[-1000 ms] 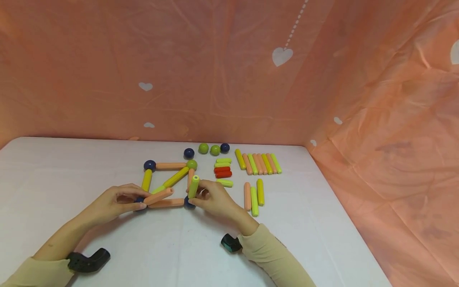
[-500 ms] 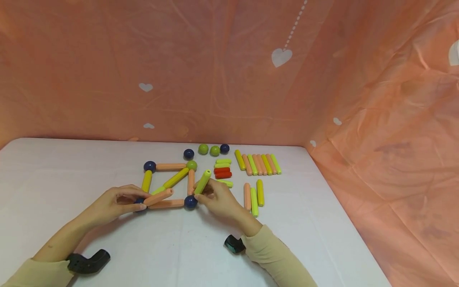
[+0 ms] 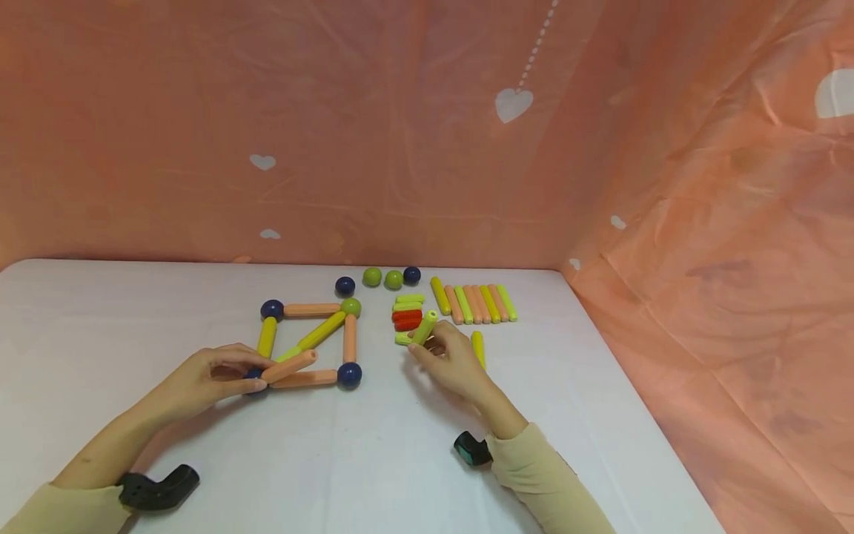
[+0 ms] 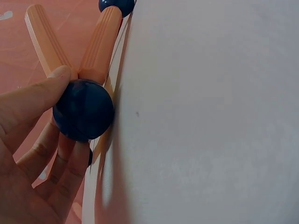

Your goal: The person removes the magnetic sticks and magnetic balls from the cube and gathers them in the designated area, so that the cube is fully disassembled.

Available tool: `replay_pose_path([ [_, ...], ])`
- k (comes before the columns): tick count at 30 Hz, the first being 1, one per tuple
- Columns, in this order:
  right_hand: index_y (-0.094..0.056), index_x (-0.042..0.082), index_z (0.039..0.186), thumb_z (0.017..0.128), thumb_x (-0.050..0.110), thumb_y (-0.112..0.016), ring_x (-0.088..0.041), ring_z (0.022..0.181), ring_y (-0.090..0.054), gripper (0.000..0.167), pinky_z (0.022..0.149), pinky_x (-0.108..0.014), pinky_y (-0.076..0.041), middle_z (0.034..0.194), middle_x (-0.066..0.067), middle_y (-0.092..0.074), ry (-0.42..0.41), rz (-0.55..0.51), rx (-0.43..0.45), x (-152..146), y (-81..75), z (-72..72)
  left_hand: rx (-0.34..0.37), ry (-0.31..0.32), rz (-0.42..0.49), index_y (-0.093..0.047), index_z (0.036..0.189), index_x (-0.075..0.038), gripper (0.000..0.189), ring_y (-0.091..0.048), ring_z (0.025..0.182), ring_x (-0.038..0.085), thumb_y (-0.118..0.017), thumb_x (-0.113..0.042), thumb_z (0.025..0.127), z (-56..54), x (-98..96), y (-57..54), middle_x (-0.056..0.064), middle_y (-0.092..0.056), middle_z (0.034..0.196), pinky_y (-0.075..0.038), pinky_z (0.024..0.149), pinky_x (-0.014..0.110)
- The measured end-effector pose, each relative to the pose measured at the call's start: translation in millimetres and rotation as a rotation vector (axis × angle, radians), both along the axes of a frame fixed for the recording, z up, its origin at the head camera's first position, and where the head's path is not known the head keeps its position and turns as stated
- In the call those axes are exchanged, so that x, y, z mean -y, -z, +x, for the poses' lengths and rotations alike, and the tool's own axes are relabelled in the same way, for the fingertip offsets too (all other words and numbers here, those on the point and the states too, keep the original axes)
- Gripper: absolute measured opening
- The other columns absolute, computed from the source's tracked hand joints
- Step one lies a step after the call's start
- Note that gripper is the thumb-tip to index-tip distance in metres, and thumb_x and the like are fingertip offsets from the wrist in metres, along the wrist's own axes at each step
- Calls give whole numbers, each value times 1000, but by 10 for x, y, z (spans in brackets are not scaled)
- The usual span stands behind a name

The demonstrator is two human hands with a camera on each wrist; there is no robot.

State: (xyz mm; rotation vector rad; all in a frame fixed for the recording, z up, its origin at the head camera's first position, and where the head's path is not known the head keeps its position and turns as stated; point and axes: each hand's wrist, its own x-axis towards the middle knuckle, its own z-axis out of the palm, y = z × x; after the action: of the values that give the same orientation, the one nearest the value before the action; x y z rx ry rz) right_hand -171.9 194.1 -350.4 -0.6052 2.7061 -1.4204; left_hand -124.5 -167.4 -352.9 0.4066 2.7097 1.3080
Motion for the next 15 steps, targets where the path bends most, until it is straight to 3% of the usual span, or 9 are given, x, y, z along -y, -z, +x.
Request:
replay_pose_path([
  [7,-56,-1,122,88,10,-68,-25,94,-67,38,86,-33,-54,106,-16,-67,88,14,48,-271,-33,-11,4,-3,-4,-72,108,-12,27,-57,96,18,-74,-26,85,1,0,-6,2,-65,103,-50,80,24],
  [11,-47,-3,129,86,9,-70,-26,94,-66,50,81,-26,-54,105,-20,-66,155,2,74,-426,-39,-1,2,-2,-5,-72,109,-12,27,-57,96,18,-73,-25,85,-1,-1,4,1,-65,102,-50,80,24],
  [15,-38,-1,139,85,10,-72,-19,89,-66,64,73,-18,-52,105,-21,-65,196,3,82,-552,-44,8,-6,2,-7,-72,109,-12,27,-57,96,17,-74,-24,85,3,-10,9,1,-65,102,-50,80,24],
])
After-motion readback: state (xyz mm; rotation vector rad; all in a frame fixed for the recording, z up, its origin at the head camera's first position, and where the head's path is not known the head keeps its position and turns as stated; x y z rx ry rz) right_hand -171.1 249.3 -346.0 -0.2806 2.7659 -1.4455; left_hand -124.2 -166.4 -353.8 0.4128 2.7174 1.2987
